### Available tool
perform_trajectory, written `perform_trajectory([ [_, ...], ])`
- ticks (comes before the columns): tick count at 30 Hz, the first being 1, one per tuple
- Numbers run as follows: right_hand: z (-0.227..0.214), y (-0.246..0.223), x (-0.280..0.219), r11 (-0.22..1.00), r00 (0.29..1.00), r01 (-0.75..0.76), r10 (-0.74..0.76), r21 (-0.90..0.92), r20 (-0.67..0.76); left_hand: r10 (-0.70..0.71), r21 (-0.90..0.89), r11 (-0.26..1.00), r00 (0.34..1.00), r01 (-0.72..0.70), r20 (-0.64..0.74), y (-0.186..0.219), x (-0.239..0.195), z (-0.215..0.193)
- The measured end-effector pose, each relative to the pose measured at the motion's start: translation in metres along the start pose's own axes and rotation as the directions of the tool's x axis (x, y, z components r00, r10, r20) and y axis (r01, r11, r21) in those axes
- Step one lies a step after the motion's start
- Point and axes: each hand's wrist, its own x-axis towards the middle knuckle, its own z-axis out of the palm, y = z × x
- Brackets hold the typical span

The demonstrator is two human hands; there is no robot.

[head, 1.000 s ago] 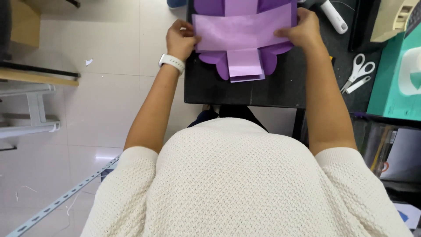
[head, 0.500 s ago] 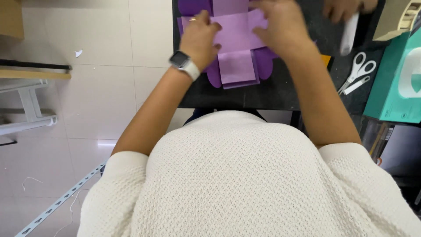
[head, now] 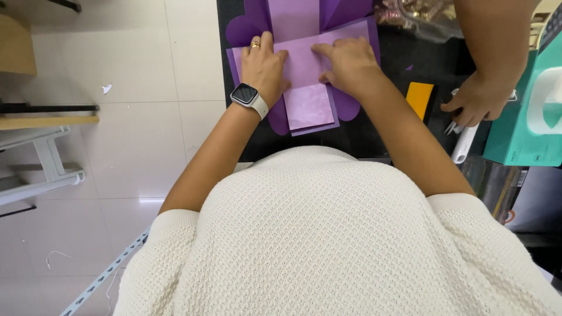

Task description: Assembling a purple paper explosion box and decorating it with paper roses and chocolate bars.

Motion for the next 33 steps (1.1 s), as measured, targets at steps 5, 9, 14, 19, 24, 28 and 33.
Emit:
perform_trajectory([
  [5, 0.033, -0.007, 0.007, 0.995, 0.996, -0.005, -0.004, -0.097, -0.088, -0.004, 0.001, 1.000, 0.999, 0.004, 0.036, -0.001, -0.001, -0.001],
  [9, 0.037, -0.004, 0.007, 0.994, 0.974, 0.064, -0.082, -0.091, -0.210, -0.005, -0.007, 1.000, 1.000, 0.005, -0.020, -0.003, -0.005, 0.010],
  [14, 0.019, -0.020, 0.018, 0.996, 0.983, 0.087, -0.090, -0.027, -0.161, -0.036, -0.027, 0.999, 0.997, 0.037, 0.062, 0.000, -0.011, 0.008],
  [19, 0.044, -0.030, 0.023, 0.978, 0.921, 0.177, -0.203, -0.106, -0.333, -0.057, 0.072, 0.996, 0.997, 0.054, 0.044, 0.003, -0.017, 0.018],
  [24, 0.040, -0.036, -0.018, 0.979, 0.981, 0.158, -0.171, -0.131, -0.094, -0.124, 0.081, 0.990, 0.979, 0.112, 0.163, 0.005, -0.018, 0.014],
  [28, 0.028, -0.028, -0.026, 0.990, 0.998, 0.059, -0.053, -0.129, 0.046, -0.132, 0.134, 0.985, 0.980, 0.112, 0.152, 0.008, -0.016, 0.017],
  [33, 0.009, -0.037, -0.016, 0.982, 0.987, -0.118, 0.133, -0.144, 0.095, -0.155, 0.095, 0.986, 0.961, 0.137, 0.227, 0.012, -0.018, 0.005],
])
